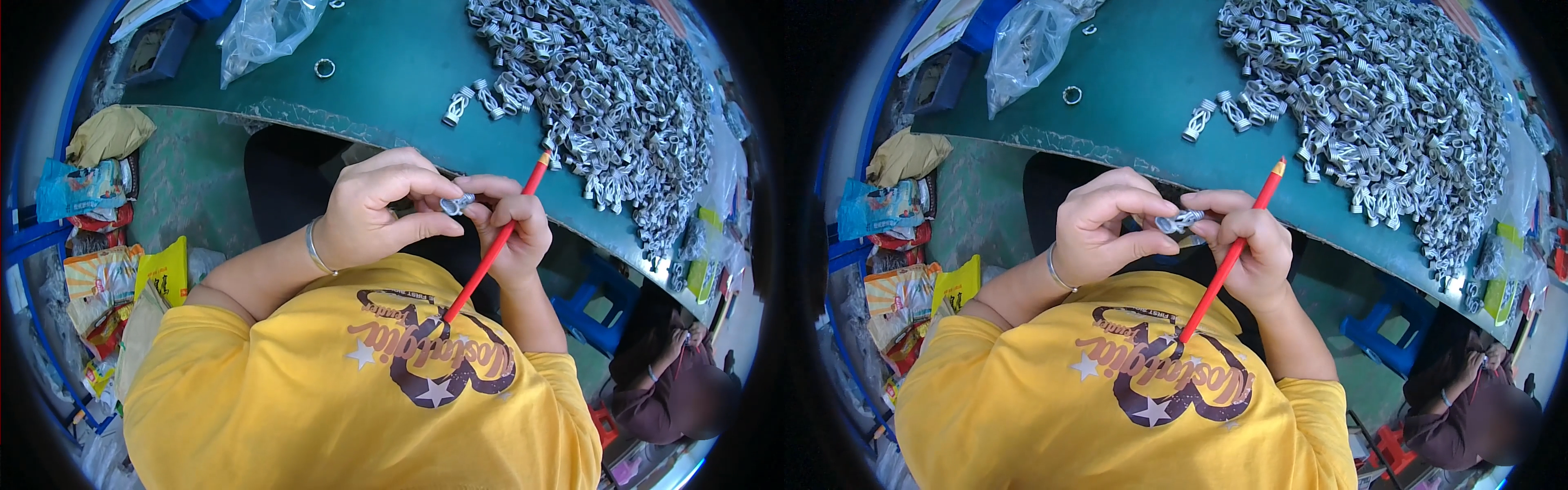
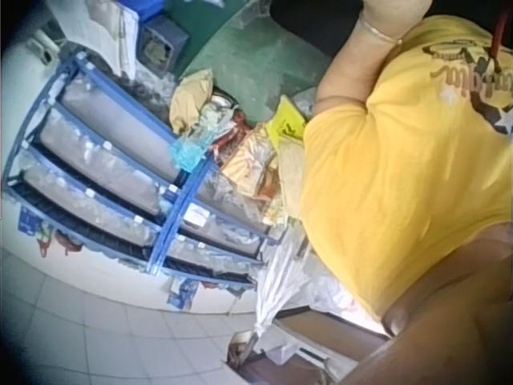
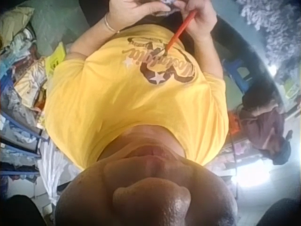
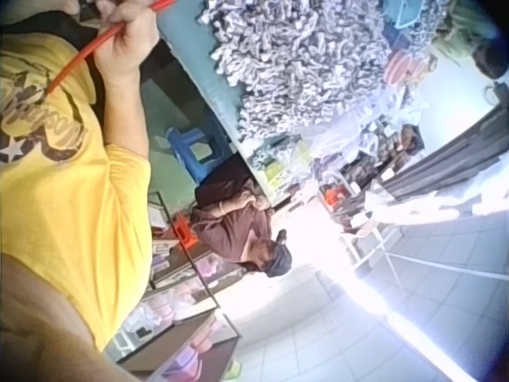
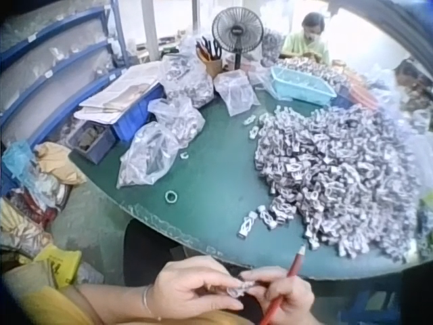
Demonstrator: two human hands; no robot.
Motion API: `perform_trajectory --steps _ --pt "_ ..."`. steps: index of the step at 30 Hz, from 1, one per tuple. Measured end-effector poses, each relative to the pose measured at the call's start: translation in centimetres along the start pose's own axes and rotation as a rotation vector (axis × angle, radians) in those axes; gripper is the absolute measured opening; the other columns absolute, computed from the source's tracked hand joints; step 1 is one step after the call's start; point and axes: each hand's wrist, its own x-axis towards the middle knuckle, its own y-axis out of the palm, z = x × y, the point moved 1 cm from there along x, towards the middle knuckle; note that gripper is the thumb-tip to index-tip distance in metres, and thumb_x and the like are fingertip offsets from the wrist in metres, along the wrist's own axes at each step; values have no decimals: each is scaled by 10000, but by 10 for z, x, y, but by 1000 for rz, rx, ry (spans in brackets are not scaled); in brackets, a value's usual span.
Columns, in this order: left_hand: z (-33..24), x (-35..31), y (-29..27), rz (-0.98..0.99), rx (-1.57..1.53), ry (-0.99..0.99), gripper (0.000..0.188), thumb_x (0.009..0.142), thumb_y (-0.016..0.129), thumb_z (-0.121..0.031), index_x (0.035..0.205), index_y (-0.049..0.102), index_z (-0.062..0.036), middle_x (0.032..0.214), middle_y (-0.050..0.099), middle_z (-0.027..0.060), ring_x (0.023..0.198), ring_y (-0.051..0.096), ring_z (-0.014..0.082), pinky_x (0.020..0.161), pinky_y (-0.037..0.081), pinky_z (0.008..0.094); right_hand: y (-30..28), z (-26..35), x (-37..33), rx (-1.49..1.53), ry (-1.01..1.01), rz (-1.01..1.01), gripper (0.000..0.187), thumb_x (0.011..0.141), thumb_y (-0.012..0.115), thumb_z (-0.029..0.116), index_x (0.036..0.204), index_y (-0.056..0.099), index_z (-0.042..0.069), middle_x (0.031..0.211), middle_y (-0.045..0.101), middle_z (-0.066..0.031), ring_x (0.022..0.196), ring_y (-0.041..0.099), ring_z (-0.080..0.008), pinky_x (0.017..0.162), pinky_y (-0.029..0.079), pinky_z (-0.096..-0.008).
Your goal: The person picks up small metal pieces from a pile and joins them together by hand and with a red tool, repeating this process for multiple sets of components.
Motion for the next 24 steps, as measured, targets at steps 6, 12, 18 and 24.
perform_trajectory --steps 6,12,18,24 --pt "15 -10 3 -52 -215 -218 213 755 634 87 962 586 65 926 587 121 758 608 129 655 504 216 -1 9 9 -34 -109 -94 342 710 694 -62 787 385 64 931 607 -197 783 603 -213 620 507 -266" --pt "22 -18 6 -92 -340 -315 186 759 646 42 942 615 37 897 609 105 740 620 109 627 499 197 7 15 15 -30 -161 -27 361 705 695 -66 789 371 67 918 611 -186 780 597 -221 620 495 -266" --pt "25 -21 -4 -130 78 -189 173 753 626 75 921 608 42 951 595 123 778 614 138 664 508 220 -1 13 27 -353 -124 23 322 632 733 -35 713 432 43 843 619 -180 709 595 -256 586 466 -297" --pt "24 -17 -1 -93 146 -157 138 749 634 57 885 618 40 895 599 113 744 606 126 648 502 212 6 -14 63 -778 -189 60 258 650 707 30 777 482 34 799 567 -124 697 510 -318 596 422 -389"
